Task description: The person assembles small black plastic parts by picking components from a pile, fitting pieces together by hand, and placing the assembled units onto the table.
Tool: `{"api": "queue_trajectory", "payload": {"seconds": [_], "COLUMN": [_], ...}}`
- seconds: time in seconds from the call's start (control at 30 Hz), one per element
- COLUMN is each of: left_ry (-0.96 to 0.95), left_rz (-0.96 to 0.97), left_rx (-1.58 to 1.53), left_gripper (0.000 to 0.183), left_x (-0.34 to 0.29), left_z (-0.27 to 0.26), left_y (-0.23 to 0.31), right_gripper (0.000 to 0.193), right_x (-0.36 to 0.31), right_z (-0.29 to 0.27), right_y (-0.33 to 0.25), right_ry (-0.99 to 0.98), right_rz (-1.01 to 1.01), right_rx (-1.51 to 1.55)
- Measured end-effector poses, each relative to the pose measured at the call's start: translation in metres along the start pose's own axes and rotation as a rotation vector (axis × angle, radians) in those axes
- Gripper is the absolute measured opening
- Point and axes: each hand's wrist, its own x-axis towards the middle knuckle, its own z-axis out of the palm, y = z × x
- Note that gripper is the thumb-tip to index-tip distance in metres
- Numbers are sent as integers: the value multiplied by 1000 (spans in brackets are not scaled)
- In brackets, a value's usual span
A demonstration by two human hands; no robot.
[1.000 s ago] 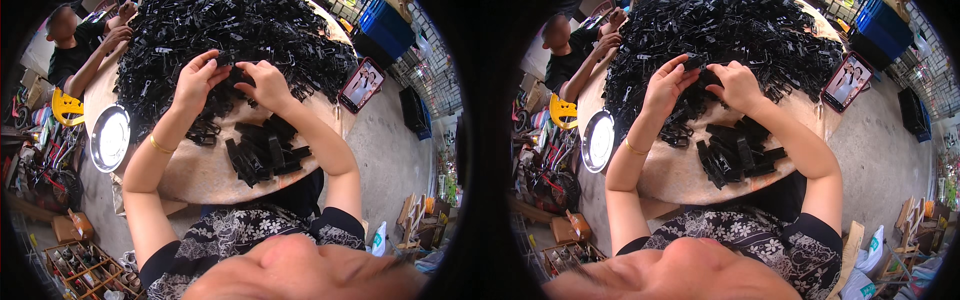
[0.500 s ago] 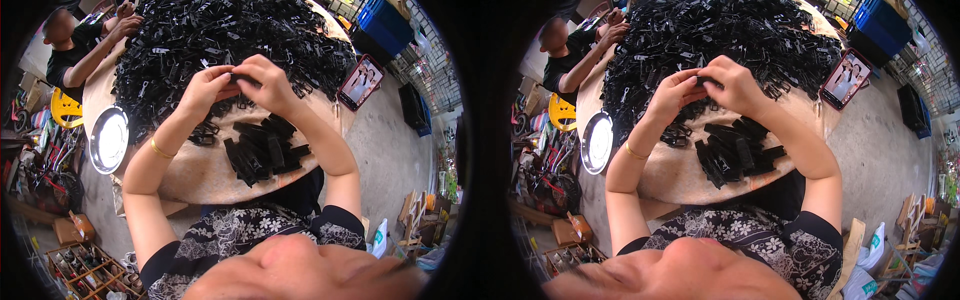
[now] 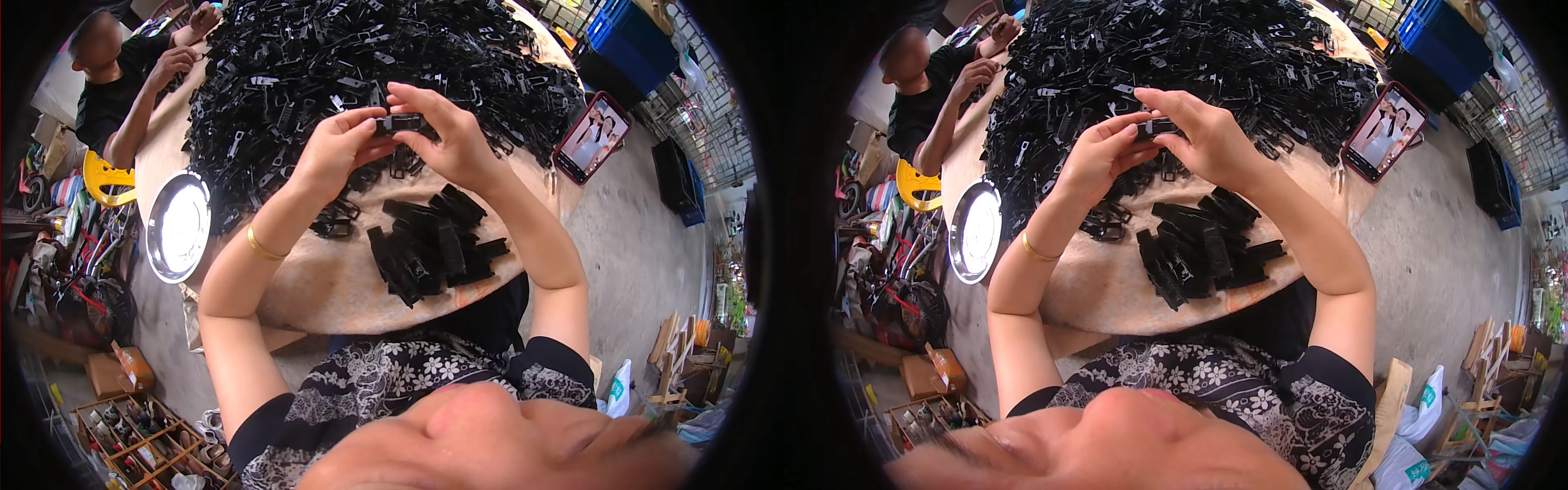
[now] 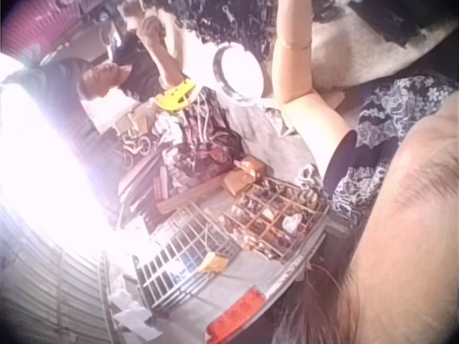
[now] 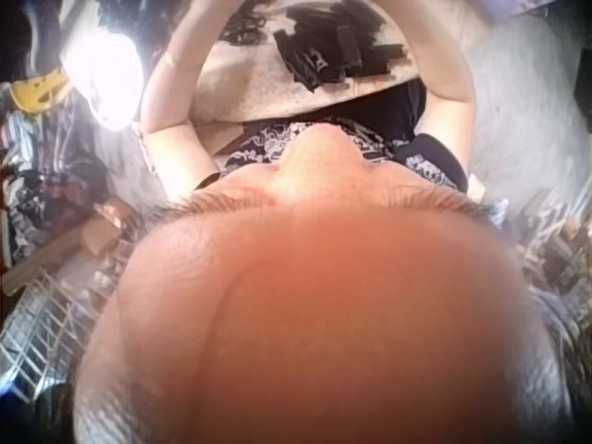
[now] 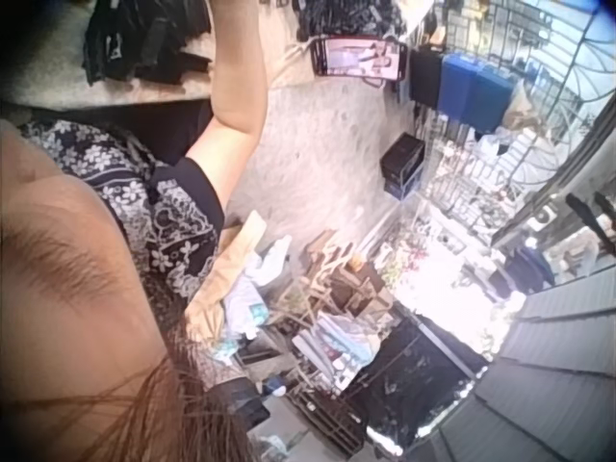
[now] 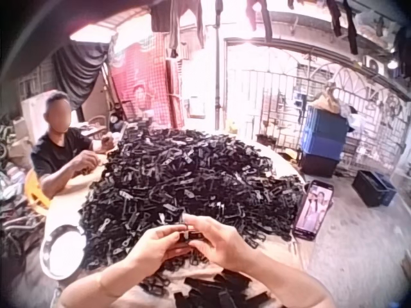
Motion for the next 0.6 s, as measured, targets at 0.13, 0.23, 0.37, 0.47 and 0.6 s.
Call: {"api": "queue_trajectory", "payload": {"seconds": [0.13,0.23,0.37,0.47,0.6], "left_ry": [48,49,9,-42,-76], "left_rz": [15,77,99,177,304], "left_rx": [50,132,146,95,163], "left_gripper": [27,28,31,36,42], "left_x": [-3,-3,-3,-3,-7], "left_z": [6,7,4,4,2], "left_y": [-1,-2,-1,3,13], "right_gripper": [55,62,61,54,31], "right_x": [-1,1,-2,0,5], "right_z": [2,5,8,5,-20], "right_y": [-2,-1,-2,8,1], "right_ry": [-20,27,23,71,-162], "right_rz": [-168,-266,-192,135,542], "right_rx": [-111,-180,-76,301,614]}}
